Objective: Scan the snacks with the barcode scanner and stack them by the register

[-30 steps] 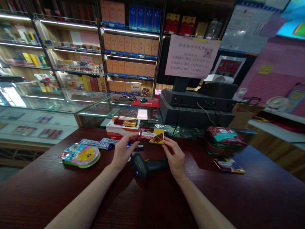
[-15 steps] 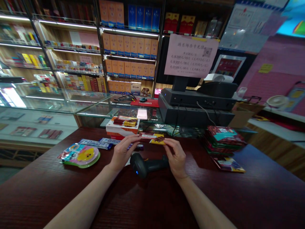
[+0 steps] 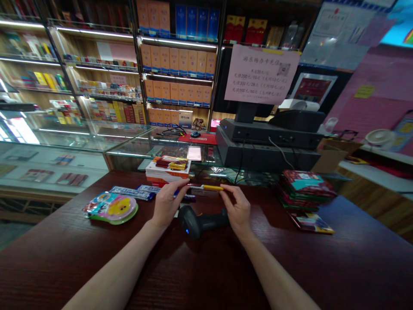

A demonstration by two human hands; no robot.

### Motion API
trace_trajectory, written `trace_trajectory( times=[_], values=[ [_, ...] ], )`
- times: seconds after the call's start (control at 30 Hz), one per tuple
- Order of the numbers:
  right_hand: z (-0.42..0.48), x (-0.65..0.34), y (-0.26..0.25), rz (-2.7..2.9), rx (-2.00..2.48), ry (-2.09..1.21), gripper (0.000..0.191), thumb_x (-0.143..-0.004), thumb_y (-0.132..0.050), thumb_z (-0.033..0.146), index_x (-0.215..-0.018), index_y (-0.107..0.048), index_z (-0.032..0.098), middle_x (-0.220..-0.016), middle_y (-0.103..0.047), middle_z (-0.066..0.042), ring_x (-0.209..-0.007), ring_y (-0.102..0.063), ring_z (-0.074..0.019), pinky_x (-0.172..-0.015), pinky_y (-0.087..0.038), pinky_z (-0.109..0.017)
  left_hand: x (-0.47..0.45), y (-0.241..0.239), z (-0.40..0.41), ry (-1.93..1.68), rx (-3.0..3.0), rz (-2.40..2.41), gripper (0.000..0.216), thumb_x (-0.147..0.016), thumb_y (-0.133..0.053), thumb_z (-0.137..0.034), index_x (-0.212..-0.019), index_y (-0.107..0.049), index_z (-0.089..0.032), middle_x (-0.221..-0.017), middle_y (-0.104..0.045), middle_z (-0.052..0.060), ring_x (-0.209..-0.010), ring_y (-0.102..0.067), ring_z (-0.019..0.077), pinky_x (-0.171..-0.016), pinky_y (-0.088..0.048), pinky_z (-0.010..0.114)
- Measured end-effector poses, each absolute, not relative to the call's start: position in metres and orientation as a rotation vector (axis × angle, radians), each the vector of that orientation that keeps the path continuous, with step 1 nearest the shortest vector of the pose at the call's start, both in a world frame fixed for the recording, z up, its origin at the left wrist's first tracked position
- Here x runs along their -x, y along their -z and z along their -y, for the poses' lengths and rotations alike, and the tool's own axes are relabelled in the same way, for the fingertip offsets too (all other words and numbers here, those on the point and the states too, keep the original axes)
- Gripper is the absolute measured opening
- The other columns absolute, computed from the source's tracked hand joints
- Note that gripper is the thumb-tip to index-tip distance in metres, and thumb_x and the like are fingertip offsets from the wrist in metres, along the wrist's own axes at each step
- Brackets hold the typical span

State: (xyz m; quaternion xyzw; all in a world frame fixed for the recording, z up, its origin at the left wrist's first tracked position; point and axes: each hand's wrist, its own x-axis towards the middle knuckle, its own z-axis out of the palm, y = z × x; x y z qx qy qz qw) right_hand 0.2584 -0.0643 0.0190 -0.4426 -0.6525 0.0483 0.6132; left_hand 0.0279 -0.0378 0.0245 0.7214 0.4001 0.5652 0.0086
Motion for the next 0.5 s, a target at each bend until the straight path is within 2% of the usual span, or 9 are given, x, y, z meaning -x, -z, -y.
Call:
trace_trajectory(
  times=[0.13,0.23,0.37,0.5],
  values=[
    [0.064,-0.255,-0.022,1.418,1.095,-0.236,0.019,-0.092,-0.061,0.034,-0.104,-0.072,0.023,-0.1,-0.072,-0.006,-0.09,-0.067,-0.0205,-0.077,-0.054,-0.032,-0.027,-0.027,0.038,-1.727,-2.296,-1.249,0.024,-0.097,-0.057,-0.035,-0.113,-0.072,-0.025,-0.104,-0.076,0.003,-0.093,-0.07,0.0193,-0.088,-0.053,0.033],
    [0.062,-0.254,-0.024,1.337,1.106,-0.335,0.022,-0.09,-0.063,0.037,-0.103,-0.072,0.022,-0.098,-0.072,-0.006,-0.085,-0.066,-0.0199,-0.075,-0.054,-0.031,-0.026,-0.03,0.038,-1.617,-2.353,-1.227,0.031,-0.1,-0.05,-0.033,-0.125,-0.067,-0.026,-0.11,-0.074,0.005,-0.101,-0.068,0.0202,-0.093,-0.051,0.035],
    [0.059,-0.253,-0.027,1.216,1.078,-0.497,0.026,-0.084,-0.068,0.041,-0.101,-0.073,0.02,-0.092,-0.074,-0.006,-0.08,-0.068,-0.0198,-0.071,-0.056,-0.031,-0.021,-0.032,0.036,-1.384,-2.48,-1.195,0.058,-0.094,-0.06,-0.037,-0.149,-0.045,-0.03,-0.127,-0.066,0.008,-0.118,-0.06,0.0246,-0.104,-0.046,0.041],
    [0.061,-0.25,-0.034,1.167,1.051,-0.587,0.029,-0.081,-0.07,0.043,-0.098,-0.073,0.02,-0.087,-0.075,-0.005,-0.076,-0.068,-0.0199,-0.067,-0.056,-0.031,-0.015,-0.03,0.031,-1.274,-2.618,-1.169,0.088,-0.085,-0.072,-0.036,-0.157,-0.023,-0.034,-0.139,-0.056,0.01,-0.128,-0.052,0.0278,-0.111,-0.041,0.046]
  ],
)
